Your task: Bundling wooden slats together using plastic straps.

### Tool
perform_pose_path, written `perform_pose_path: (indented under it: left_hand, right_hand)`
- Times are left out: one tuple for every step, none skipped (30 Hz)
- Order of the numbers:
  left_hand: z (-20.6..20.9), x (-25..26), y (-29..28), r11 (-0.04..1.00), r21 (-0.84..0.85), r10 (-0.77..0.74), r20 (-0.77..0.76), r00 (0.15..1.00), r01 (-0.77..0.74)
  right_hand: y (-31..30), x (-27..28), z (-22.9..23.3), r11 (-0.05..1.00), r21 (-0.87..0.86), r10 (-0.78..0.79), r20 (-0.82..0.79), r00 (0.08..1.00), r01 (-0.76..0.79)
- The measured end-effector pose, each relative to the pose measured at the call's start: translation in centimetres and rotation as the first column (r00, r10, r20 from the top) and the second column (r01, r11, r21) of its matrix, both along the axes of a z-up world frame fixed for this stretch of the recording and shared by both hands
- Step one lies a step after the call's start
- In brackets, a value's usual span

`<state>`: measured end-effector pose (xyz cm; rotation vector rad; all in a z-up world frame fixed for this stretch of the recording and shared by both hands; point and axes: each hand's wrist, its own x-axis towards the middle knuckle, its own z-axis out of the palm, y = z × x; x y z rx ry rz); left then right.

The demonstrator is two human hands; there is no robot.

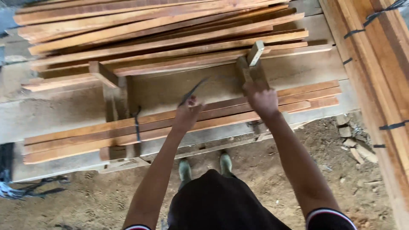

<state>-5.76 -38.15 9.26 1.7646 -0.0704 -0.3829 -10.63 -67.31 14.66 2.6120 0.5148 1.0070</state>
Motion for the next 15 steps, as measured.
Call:
perform_pose_path:
  left_hand:
    - [0.2,-0.8,-1.3,0.957,0.291,-0.101,0.313,0.945,0.006]
    - [0.5,-1.5,-2.4,0.833,0.547,-0.278,0.548,0.789,-0.086]
    - [0.7,-1.5,-3.2,0.833,0.547,-0.273,0.542,0.795,-0.086]
    - [0.8,-1.7,-3.8,0.742,0.667,-0.445,0.561,0.698,-0.062]
    - [0.9,-1.9,-4.3,0.632,0.772,-0.607,0.541,0.583,-0.058]
    - [-0.2,-2.1,-4.7,0.63,0.774,-0.604,0.536,0.59,-0.058]
    - [-1.2,-2.2,-5.1,0.595,0.8,-0.64,0.529,0.557,-0.076]
    - [-2.1,-2.2,-5.3,0.558,0.824,-0.676,0.518,0.524,-0.097]
    - [-1.9,-2.5,-5.5,0.554,0.827,-0.673,0.514,0.533,-0.098]
    - [-1.7,-2.2,-5.5,0.521,0.853,-0.697,0.453,0.556,-0.042]
    - [-1.5,-1.9,-5.5,0.486,0.874,-0.719,0.39,0.576,0.015]
    - [-1.6,-1.9,-5.6,0.483,0.875,-0.722,0.377,0.581,0.033]
    - [-1.7,-2.0,-5.7,0.473,0.88,-0.721,0.367,0.588,0.03]
    - [-1.8,-1.2,-5.9,0.468,0.884,-0.717,0.374,0.588,0.007]
    - [-2.4,-1.4,-6.1,0.469,0.883,-0.717,0.377,0.586,0.006]
  right_hand:
    - [-2.1,1.1,-2.2,0.987,0.123,-0.105,0.01,0.994,0.103]
    - [-4.1,2.2,-4.4,0.948,0.245,-0.21,0.008,0.978,0.202]
    - [-4.0,2.5,-5.6,0.95,0.243,-0.205,0.001,0.979,0.198]
    - [-3.7,2.6,-7.1,0.938,0.216,-0.254,-0.101,0.962,0.27]
    - [-3.4,2.6,-8.6,0.924,0.181,-0.302,-0.2,0.932,0.338]
    - [-2.7,2.7,-9.4,0.926,0.181,-0.294,-0.207,0.933,0.332]
    - [-1.9,2.9,-10.2,0.894,0.298,-0.229,-0.337,0.913,0.335]
    - [-1.0,3.2,-10.9,0.844,0.409,-0.143,-0.453,0.88,0.348]
    - [-1.1,3.0,-10.8,0.846,0.41,-0.134,-0.457,0.879,0.342]
    - [-1.1,3.4,-10.7,0.855,0.388,-0.162,-0.432,0.887,0.345]
    - [-1.0,3.7,-10.7,0.863,0.366,-0.189,-0.406,0.894,0.348]
    - [-1.3,3.9,-10.8,0.86,0.363,-0.19,-0.423,0.886,0.358]
    - [-1.5,3.8,-10.9,0.84,0.389,-0.156,-0.497,0.854,0.38]
    - [-1.9,4.8,-10.9,0.82,0.416,-0.12,-0.547,0.828,0.394]
    - [-2.1,4.5,-11.5,0.82,0.415,-0.123,-0.545,0.829,0.395]
